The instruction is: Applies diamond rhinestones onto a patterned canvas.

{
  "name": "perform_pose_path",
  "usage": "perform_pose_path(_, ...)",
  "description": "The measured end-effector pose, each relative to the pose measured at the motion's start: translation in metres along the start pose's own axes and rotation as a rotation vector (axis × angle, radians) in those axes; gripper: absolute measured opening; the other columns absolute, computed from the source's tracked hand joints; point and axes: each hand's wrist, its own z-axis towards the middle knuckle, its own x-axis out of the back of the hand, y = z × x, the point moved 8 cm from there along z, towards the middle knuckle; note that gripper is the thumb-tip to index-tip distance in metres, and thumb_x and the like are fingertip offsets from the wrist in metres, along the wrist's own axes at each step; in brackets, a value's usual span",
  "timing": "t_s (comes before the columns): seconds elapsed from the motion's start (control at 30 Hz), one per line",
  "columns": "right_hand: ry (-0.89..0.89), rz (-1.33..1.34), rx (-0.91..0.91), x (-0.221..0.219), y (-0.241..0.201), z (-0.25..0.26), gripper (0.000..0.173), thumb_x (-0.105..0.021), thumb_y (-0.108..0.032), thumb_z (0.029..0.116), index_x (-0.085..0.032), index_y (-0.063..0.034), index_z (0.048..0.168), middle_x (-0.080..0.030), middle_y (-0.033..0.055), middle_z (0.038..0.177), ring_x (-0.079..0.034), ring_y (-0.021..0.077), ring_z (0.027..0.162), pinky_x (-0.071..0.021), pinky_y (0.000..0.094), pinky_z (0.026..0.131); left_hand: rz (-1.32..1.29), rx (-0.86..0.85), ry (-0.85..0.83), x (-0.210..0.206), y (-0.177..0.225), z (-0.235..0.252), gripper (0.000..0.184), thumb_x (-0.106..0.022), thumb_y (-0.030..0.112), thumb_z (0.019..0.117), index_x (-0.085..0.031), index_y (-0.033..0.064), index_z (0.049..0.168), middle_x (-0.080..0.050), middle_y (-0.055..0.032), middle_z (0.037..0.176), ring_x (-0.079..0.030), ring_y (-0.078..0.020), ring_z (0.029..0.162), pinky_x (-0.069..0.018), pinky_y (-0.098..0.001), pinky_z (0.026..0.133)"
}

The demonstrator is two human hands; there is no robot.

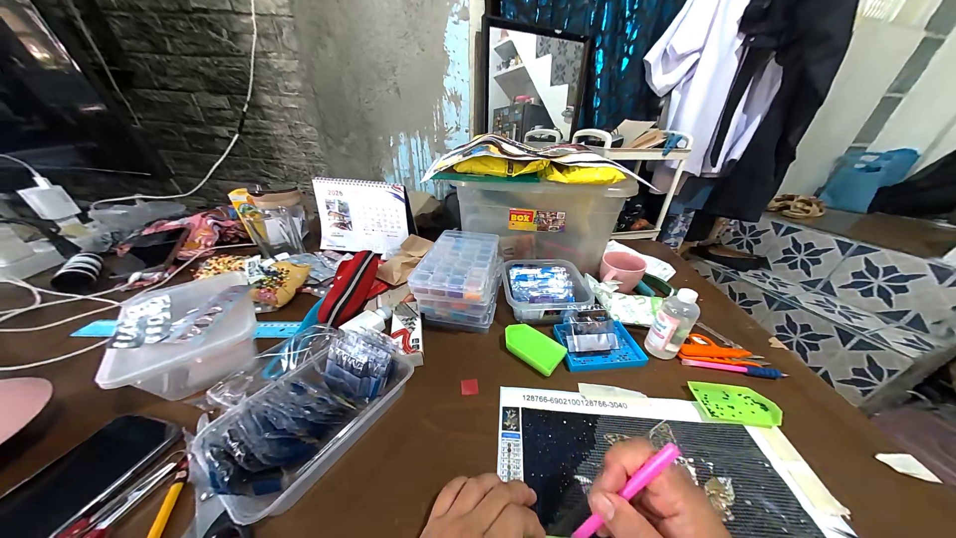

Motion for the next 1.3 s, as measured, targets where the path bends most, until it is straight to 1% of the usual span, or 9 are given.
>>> perform_pose_path(0.1,-0.027,0.002,0.005,-0.004,0.001,0.000,0.008,-0.056,-0.009,0.1039,-0.053,-0.0026,0.105,-0.063,0.0037,0.077,-0.060,0.0016,0.067,-0.0510,0.0183,0.062,-0.001,0.000,0.002,0.000,0.000,0.000,0.046,-0.073,0.039,0.0875,-0.069,0.0020,0.115,-0.065,-0.0193,0.134,-0.059,-0.0384,0.125,-0.0392,-0.0597,0.105)
perform_pose_path(0.43,-0.007,-0.054,0.018,-0.001,0.000,0.000,0.007,-0.056,-0.007,0.1025,-0.053,-0.0020,0.103,-0.059,0.0021,0.074,-0.056,-0.0010,0.064,-0.0478,0.0152,0.059,-0.010,0.006,0.000,0.000,0.000,0.001,0.047,-0.073,0.039,0.0875,-0.069,0.0014,0.115,-0.065,-0.0197,0.134,-0.059,-0.0384,0.126,-0.0390,-0.0607,0.105)
perform_pose_path(0.6,-0.004,-0.070,0.003,0.001,0.002,0.001,0.007,-0.056,-0.008,0.1024,-0.052,-0.0022,0.103,-0.059,0.0019,0.073,-0.056,-0.0012,0.062,-0.0471,0.0150,0.058,-0.006,0.001,0.006,0.001,0.000,0.000,0.046,-0.074,0.038,0.0873,-0.069,0.0014,0.114,-0.065,-0.0193,0.134,-0.059,-0.0381,0.126,-0.0391,-0.0601,0.106)
perform_pose_path(0.77,0.054,0.026,-0.112,0.005,0.011,0.001,0.006,-0.057,-0.006,0.1009,-0.052,-0.0067,0.104,-0.060,-0.0045,0.074,-0.058,-0.0011,0.062,-0.0505,0.0178,0.057,-0.008,0.004,-0.002,0.001,0.000,0.001,0.046,-0.073,0.039,0.0880,-0.069,0.0019,0.115,-0.065,-0.0190,0.134,-0.059,-0.0379,0.126,-0.0389,-0.0594,0.106)
perform_pose_path(0.83,0.092,0.082,-0.188,0.009,0.015,0.002,0.011,-0.056,-0.003,0.0988,-0.051,-0.0109,0.105,-0.060,-0.0096,0.074,-0.058,-0.0025,0.062,-0.0498,0.0169,0.056,-0.007,0.003,-0.003,0.001,0.000,0.001,0.046,-0.072,0.039,0.0881,-0.069,0.0018,0.115,-0.065,-0.0189,0.134,-0.059,-0.0378,0.126,-0.0389,-0.0592,0.106)
perform_pose_path(0.9,0.109,0.105,-0.217,0.011,0.017,0.002,0.014,-0.055,-0.001,0.0975,-0.051,-0.0119,0.105,-0.060,-0.0113,0.074,-0.057,-0.0035,0.061,-0.0488,0.0159,0.055,-0.007,0.000,0.001,0.000,0.000,0.000,0.046,-0.072,0.039,0.0879,-0.069,0.0021,0.115,-0.065,-0.0187,0.134,-0.059,-0.0374,0.126,-0.0391,-0.0593,0.106)
perform_pose_path(1.0,0.066,0.076,-0.164,0.009,0.014,0.002,0.011,-0.056,-0.002,0.0981,-0.051,-0.0107,0.104,-0.060,-0.0098,0.074,-0.057,-0.0039,0.061,-0.0485,0.0153,0.056,-0.008,-0.002,0.002,0.000,0.000,0.001,0.046,-0.072,0.039,0.0877,-0.069,0.0022,0.115,-0.065,-0.0188,0.134,-0.059,-0.0377,0.126,-0.0392,-0.0595,0.105)
perform_pose_path(1.13,0.023,0.024,-0.077,0.006,0.010,0.001,0.006,-0.057,-0.004,0.0993,-0.053,-0.0068,0.103,-0.059,-0.0048,0.073,-0.056,-0.0023,0.062,-0.0484,0.0162,0.057,-0.008,0.000,0.005,0.001,0.000,0.001,0.045,-0.073,0.038,0.0876,-0.069,0.0019,0.114,-0.065,-0.0190,0.134,-0.059,-0.0379,0.126,-0.0393,-0.0598,0.105)
perform_pose_path(1.3,0.007,0.013,-0.051,0.004,0.009,0.001,0.005,-0.057,-0.004,0.0996,-0.054,-0.0061,0.103,-0.058,-0.0043,0.073,-0.055,-0.0034,0.062,-0.0478,0.0154,0.057,-0.012,-0.001,0.005,0.000,0.000,0.001,0.046,-0.073,0.039,0.0875,-0.069,0.0021,0.115,-0.065,-0.0186,0.134,-0.059,-0.0373,0.126,-0.0389,-0.0593,0.106)
